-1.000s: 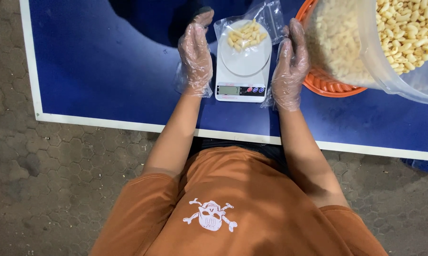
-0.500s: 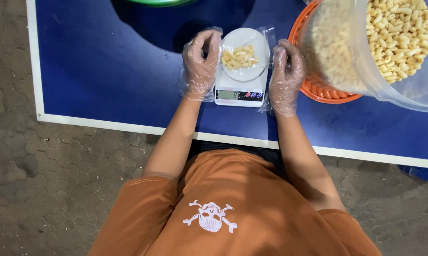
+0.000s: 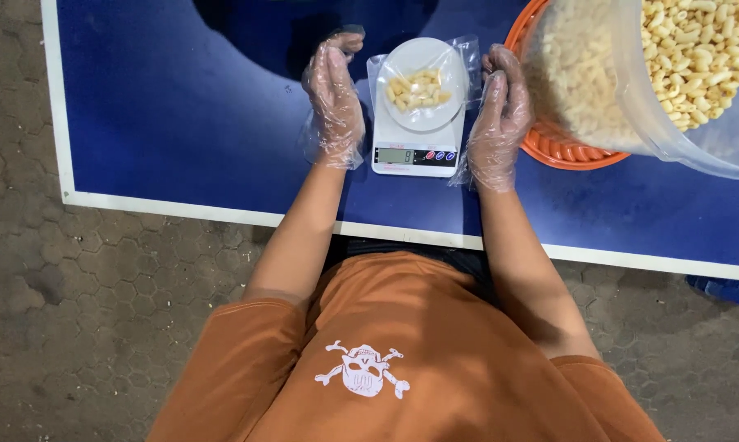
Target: Weighing small portions of snacks on a digital scale and placing them into individual plastic bags for packaging.
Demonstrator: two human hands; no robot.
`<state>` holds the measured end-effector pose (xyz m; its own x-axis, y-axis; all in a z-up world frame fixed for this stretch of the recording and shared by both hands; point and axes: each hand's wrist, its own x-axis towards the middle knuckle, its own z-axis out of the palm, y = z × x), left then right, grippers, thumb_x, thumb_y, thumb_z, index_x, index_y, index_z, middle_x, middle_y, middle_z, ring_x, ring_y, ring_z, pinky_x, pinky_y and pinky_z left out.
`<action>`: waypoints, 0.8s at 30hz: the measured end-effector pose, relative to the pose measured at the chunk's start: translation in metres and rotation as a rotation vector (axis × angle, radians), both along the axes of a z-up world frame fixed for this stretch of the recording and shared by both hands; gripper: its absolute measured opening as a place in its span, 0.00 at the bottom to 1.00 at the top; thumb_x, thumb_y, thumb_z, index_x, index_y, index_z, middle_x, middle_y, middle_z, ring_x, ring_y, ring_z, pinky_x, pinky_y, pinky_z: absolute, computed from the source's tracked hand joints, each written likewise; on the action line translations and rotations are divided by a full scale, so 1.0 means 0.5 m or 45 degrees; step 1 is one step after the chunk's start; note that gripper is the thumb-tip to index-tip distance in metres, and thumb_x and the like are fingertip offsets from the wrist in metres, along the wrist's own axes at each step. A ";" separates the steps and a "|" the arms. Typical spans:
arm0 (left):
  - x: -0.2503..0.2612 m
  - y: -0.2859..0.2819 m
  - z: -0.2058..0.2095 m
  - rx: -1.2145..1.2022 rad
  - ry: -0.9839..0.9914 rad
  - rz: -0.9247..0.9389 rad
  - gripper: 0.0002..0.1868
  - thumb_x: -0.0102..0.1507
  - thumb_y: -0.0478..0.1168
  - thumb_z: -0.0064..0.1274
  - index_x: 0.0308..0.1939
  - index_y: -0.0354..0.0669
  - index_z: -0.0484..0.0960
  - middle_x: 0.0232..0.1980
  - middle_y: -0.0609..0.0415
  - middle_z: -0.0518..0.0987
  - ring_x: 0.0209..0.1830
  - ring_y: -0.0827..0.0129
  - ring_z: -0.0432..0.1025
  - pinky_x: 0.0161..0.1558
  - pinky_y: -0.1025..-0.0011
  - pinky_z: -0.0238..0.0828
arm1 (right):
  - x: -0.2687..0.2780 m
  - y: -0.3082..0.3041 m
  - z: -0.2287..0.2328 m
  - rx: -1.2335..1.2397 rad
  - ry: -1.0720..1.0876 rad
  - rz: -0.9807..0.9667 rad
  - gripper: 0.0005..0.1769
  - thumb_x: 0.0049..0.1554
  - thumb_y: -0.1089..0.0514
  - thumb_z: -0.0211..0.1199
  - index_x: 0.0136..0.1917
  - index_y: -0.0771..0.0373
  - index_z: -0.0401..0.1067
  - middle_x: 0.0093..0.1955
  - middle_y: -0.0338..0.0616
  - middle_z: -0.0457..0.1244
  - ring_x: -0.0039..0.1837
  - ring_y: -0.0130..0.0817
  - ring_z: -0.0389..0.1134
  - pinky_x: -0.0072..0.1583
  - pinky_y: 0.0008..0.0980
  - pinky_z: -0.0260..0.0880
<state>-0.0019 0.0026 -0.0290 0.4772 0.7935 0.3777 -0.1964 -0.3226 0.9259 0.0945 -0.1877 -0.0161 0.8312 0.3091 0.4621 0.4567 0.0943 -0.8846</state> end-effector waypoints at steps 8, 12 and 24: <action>-0.001 -0.001 0.010 0.042 -0.043 -0.052 0.22 0.75 0.45 0.28 0.47 0.40 0.80 0.47 0.51 0.82 0.46 0.66 0.77 0.51 0.67 0.77 | -0.016 0.013 0.069 -0.154 -0.080 -0.022 0.14 0.71 0.61 0.44 0.59 0.70 0.69 0.56 0.49 0.63 0.57 0.38 0.64 0.60 0.37 0.67; -0.003 0.000 0.027 0.117 -0.018 -0.046 0.23 0.75 0.46 0.28 0.47 0.40 0.80 0.46 0.51 0.82 0.45 0.65 0.77 0.50 0.67 0.77 | -0.024 0.023 0.105 -0.221 -0.070 0.006 0.16 0.71 0.57 0.42 0.52 0.68 0.68 0.48 0.43 0.60 0.49 0.33 0.59 0.52 0.33 0.60; 0.001 -0.005 0.071 0.399 0.221 0.033 0.15 0.71 0.37 0.36 0.40 0.39 0.80 0.43 0.49 0.84 0.43 0.56 0.79 0.51 0.60 0.73 | -0.032 0.013 0.075 -0.416 -0.127 -0.312 0.14 0.70 0.57 0.50 0.52 0.66 0.74 0.45 0.43 0.68 0.49 0.34 0.68 0.56 0.37 0.70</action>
